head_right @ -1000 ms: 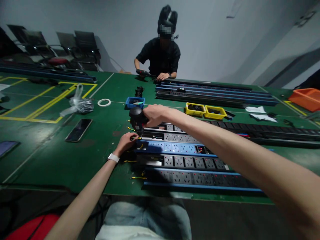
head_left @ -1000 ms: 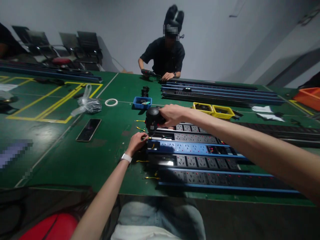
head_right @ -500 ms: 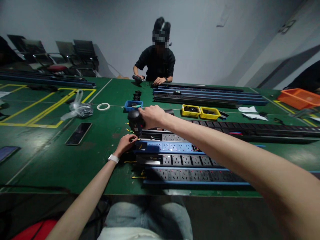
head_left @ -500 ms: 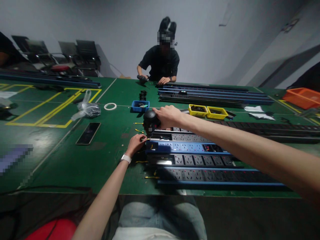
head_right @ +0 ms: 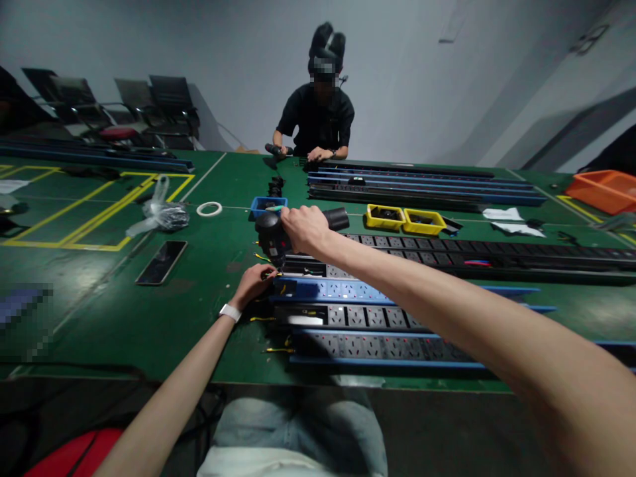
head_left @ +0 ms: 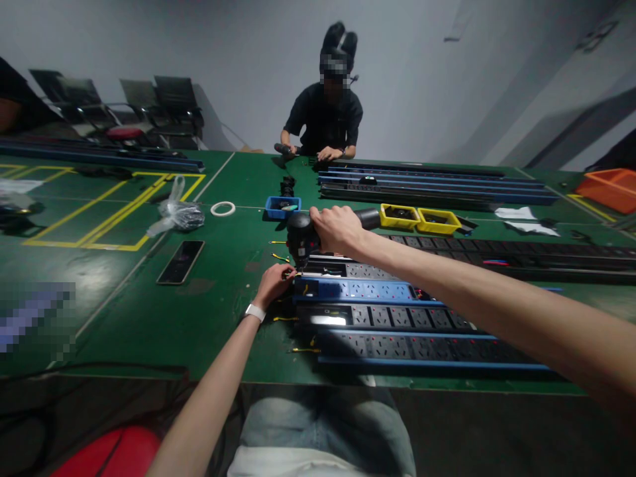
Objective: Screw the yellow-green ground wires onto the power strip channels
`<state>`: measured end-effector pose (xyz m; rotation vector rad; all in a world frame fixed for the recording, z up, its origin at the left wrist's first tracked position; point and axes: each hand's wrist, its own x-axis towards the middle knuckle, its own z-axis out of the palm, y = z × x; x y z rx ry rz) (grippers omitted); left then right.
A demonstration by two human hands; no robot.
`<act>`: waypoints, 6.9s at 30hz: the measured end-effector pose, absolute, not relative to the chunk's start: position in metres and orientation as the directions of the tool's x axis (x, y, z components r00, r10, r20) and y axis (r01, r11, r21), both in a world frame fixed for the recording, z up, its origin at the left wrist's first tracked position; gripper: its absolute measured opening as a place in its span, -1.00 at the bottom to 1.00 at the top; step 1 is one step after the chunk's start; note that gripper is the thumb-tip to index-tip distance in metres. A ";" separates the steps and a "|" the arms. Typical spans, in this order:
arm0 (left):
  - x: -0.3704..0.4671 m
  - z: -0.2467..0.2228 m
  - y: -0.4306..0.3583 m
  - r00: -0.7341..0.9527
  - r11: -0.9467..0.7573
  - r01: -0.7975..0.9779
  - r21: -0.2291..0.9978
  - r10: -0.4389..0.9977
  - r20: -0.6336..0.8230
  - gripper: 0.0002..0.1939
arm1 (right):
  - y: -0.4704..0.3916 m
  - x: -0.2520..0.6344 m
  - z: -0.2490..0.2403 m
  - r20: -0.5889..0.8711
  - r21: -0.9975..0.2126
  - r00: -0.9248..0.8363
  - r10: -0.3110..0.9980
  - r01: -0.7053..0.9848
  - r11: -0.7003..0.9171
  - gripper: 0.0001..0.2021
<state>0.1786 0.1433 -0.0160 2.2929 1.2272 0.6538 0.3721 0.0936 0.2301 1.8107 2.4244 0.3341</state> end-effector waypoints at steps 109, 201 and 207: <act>0.177 -0.021 0.147 0.495 -0.528 0.658 0.537 0.841 0.221 -0.72 | 0.093 0.373 0.227 0.106 0.196 -0.169 0.980 0.970 0.146 -0.71; 0.178 -0.017 0.145 0.487 -0.518 0.654 0.551 0.846 0.219 -0.73 | 0.092 0.375 0.225 0.103 0.167 -0.162 0.981 0.975 0.144 -0.80; 0.178 -0.013 0.143 0.484 -0.517 0.655 0.551 0.847 0.219 -0.74 | 0.094 0.375 0.223 0.103 0.160 -0.153 0.983 0.978 0.135 -0.80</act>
